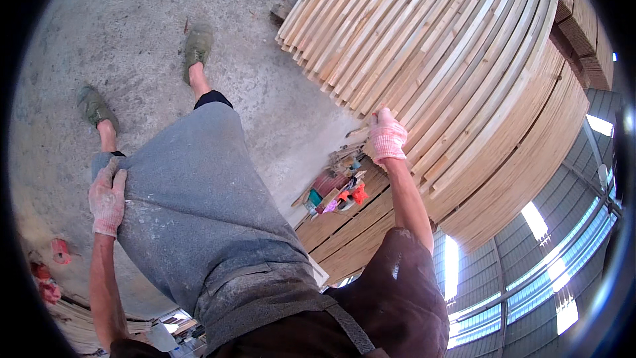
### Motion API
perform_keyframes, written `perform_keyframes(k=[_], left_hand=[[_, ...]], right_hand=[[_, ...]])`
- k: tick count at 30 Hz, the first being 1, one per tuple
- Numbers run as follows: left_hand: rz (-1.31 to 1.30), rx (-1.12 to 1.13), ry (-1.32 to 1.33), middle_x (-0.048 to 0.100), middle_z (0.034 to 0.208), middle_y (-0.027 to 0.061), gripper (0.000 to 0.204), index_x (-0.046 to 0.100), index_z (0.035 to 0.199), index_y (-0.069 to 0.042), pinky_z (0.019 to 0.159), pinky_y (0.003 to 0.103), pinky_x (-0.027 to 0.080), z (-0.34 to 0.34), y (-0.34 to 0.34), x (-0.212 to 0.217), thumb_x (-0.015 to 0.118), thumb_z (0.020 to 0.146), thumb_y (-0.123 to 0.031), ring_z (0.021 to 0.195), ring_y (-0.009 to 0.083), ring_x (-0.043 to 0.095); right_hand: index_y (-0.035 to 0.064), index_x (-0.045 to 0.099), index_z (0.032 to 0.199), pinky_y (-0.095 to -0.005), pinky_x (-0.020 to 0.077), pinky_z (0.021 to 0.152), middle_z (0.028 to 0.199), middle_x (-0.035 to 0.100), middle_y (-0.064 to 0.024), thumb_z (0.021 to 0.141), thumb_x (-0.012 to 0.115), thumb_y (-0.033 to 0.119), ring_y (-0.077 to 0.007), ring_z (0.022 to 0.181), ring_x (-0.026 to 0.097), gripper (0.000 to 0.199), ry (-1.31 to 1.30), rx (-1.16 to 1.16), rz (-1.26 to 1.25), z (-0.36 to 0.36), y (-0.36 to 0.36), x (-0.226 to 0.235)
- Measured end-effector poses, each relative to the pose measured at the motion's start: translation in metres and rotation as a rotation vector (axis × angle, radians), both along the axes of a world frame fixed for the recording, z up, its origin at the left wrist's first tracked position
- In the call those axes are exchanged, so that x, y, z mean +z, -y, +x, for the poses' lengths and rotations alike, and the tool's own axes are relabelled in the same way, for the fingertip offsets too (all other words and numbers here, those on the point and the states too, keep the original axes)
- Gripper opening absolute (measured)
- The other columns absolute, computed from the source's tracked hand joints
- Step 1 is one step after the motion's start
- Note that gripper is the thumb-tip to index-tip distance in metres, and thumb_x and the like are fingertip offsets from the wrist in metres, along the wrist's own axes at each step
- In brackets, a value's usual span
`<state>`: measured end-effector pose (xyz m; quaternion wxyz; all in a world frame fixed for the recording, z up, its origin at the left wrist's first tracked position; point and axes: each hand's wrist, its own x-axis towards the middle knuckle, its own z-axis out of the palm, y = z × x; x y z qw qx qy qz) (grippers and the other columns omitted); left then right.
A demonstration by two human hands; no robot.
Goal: The person picks up long wooden planks from a stack and places them onto a metal rack. They then use a handheld scraper tool to scrape the surface of the stacked planks repeatedly.
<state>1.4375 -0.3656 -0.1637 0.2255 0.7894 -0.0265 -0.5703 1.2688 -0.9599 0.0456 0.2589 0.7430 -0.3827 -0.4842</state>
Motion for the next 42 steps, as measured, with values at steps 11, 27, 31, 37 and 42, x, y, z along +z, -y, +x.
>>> perform_keyframes(k=[11,27,31,37,42], left_hand=[[0.025,0.031,-0.030,0.069,0.133,0.0177,0.045,0.067,0.134,-0.004,0.107,0.038,0.047,-0.007,-0.002,-0.005,0.063,0.099,-0.031,0.125,0.0327,0.065],[0.039,0.048,-0.032,0.070,0.133,0.0160,0.045,0.068,0.134,-0.005,0.109,0.037,0.046,-0.012,0.001,-0.007,0.063,0.101,-0.035,0.127,0.0312,0.064],[0.074,0.015,-0.035,0.070,0.133,0.0159,0.045,0.068,0.134,-0.006,0.108,0.038,0.046,-0.010,0.004,-0.006,0.062,0.101,-0.036,0.127,0.0318,0.064],[0.087,-0.006,-0.028,0.070,0.133,0.0159,0.047,0.068,0.134,-0.005,0.108,0.038,0.046,-0.006,0.010,-0.005,0.062,0.100,-0.038,0.126,0.0326,0.064],[0.081,-0.025,-0.002,0.070,0.132,0.0169,0.048,0.068,0.133,-0.005,0.108,0.038,0.047,0.006,0.021,0.007,0.062,0.101,-0.039,0.125,0.0329,0.065]], right_hand=[[0.0057,0.065,0.110,-0.0519,0.0551,0.082,0.093,0.073,-0.0234,0.100,0.056,0.035,-0.0402,0.091,0.072,0.032,-0.078,-0.185,0.191,-0.039,-0.075,0.046],[0.0060,0.031,0.159,-0.0525,0.0559,0.084,0.096,0.075,-0.0242,0.098,0.057,0.036,-0.0401,0.091,0.074,0.073,-0.091,-0.283,0.093,-0.033,-0.056,0.053],[0.0053,0.028,0.160,-0.0523,0.0561,0.083,0.095,0.075,-0.0239,0.098,0.056,0.037,-0.0403,0.089,0.074,0.075,-0.124,-0.276,0.085,-0.040,-0.050,0.052],[0.0122,0.026,0.164,-0.0507,0.0569,0.078,0.089,0.075,-0.0219,0.097,0.054,0.039,-0.0379,0.082,0.074,0.078,-0.060,-0.245,0.034,-0.043,-0.055,0.064],[0.0079,0.024,0.164,-0.0522,0.0567,0.080,0.091,0.075,-0.0224,0.098,0.055,0.040,-0.0390,0.085,0.074,0.079,-0.090,-0.259,0.039,-0.048,-0.053,0.070]])
